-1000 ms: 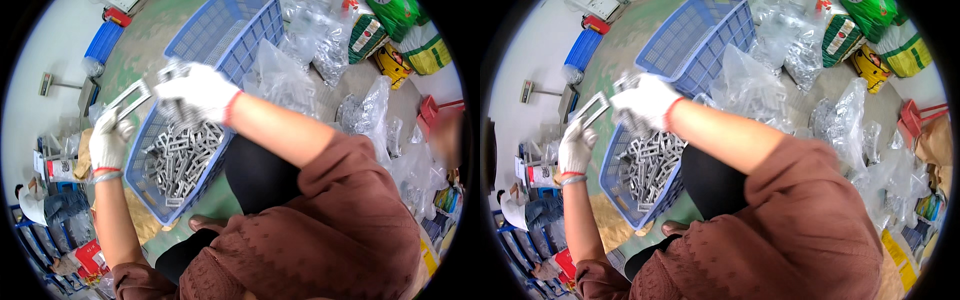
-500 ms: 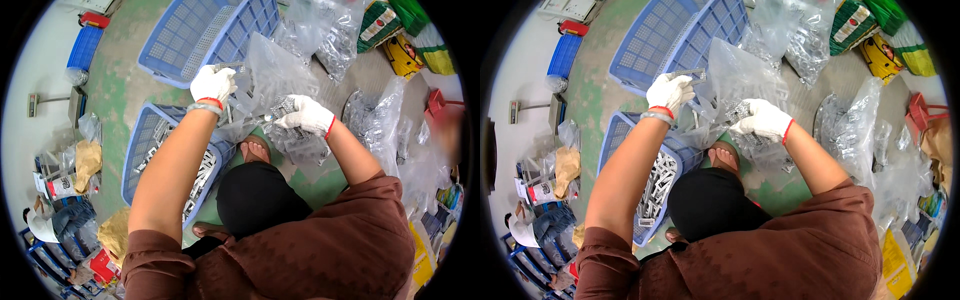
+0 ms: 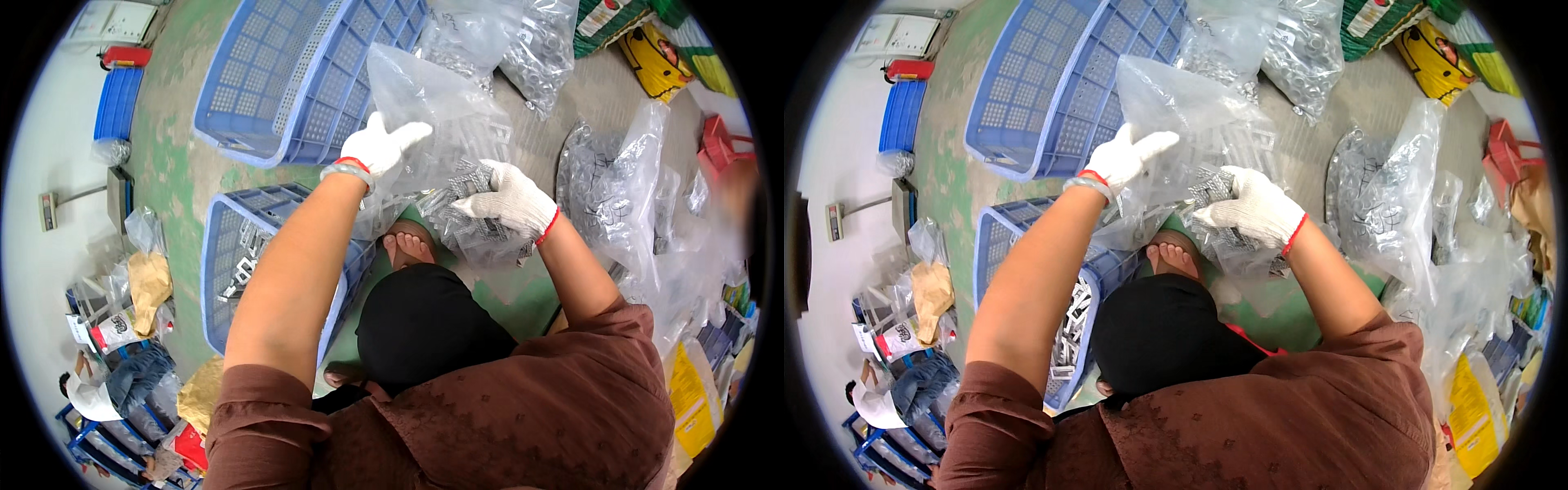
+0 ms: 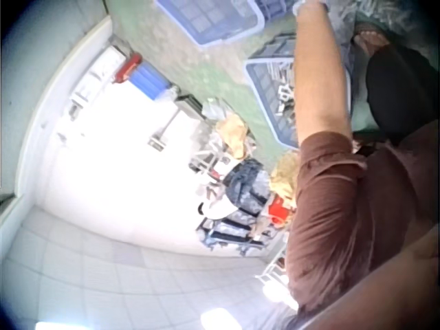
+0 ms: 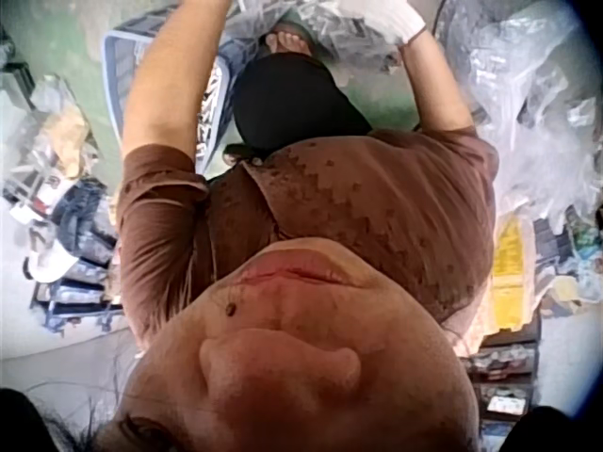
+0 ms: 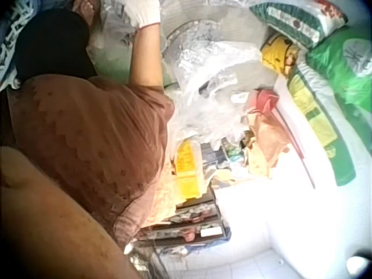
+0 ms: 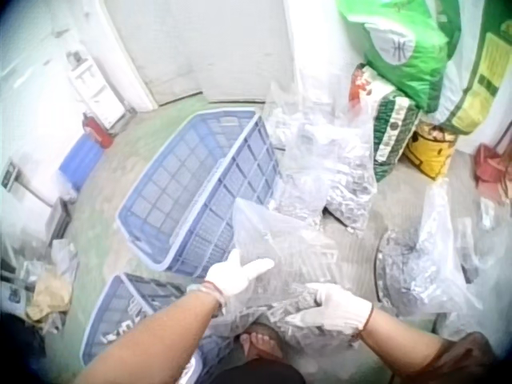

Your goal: The person sits on the floor and sorts small metal parts from a blue crate into a plastic bag. They pick up handfuls of parts, inspect them, and transfer them into the bag.

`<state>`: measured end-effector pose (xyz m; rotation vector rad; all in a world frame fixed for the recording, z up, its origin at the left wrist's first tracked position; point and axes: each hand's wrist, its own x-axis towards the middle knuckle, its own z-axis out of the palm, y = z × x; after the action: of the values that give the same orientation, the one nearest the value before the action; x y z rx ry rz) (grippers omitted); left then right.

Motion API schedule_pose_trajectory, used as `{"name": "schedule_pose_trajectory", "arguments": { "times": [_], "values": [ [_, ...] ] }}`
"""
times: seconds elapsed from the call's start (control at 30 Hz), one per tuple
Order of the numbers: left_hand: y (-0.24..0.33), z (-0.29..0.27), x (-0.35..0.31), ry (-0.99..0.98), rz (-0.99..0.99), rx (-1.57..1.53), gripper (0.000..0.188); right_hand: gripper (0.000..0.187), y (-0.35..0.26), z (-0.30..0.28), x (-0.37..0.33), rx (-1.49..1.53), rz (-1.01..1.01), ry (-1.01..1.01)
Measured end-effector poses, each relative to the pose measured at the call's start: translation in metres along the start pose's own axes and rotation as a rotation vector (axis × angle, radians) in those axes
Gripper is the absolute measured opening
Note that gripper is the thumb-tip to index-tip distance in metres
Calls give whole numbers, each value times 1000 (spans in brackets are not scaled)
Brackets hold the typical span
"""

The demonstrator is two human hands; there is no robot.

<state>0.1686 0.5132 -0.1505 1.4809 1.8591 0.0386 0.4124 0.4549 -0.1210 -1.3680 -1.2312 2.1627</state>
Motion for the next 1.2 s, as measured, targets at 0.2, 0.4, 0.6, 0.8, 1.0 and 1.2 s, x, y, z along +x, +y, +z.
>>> {"name": "schedule_pose_trajectory", "arguments": {
  "times": [0.2, 0.4, 0.6, 0.8, 1.0, 1.2],
  "values": [
    [-26, 20, -7, 4, 57, 274, 31, 28, 12, -3, -4, -4, -43, 5],
    [55, 16, -73, 238, 697, 398, 14, 38, 1, -8, -33, 280, -191, 48],
    [112, 11, -104, 127, 821, 310, 8, 44, -19, -45, -99, 256, -209, 208],
    [99, 24, -106, -155, 767, 261, 17, 46, -33, -41, -98, -389, -441, 141],
    [77, 15, -108, -304, 737, 433, 33, 39, -91, -27, -63, -1460, -229, -217],
    [60, 1, -100, -458, 757, 484, 33, 60, -104, -17, -21, -1888, -355, -439]
  ]
}}
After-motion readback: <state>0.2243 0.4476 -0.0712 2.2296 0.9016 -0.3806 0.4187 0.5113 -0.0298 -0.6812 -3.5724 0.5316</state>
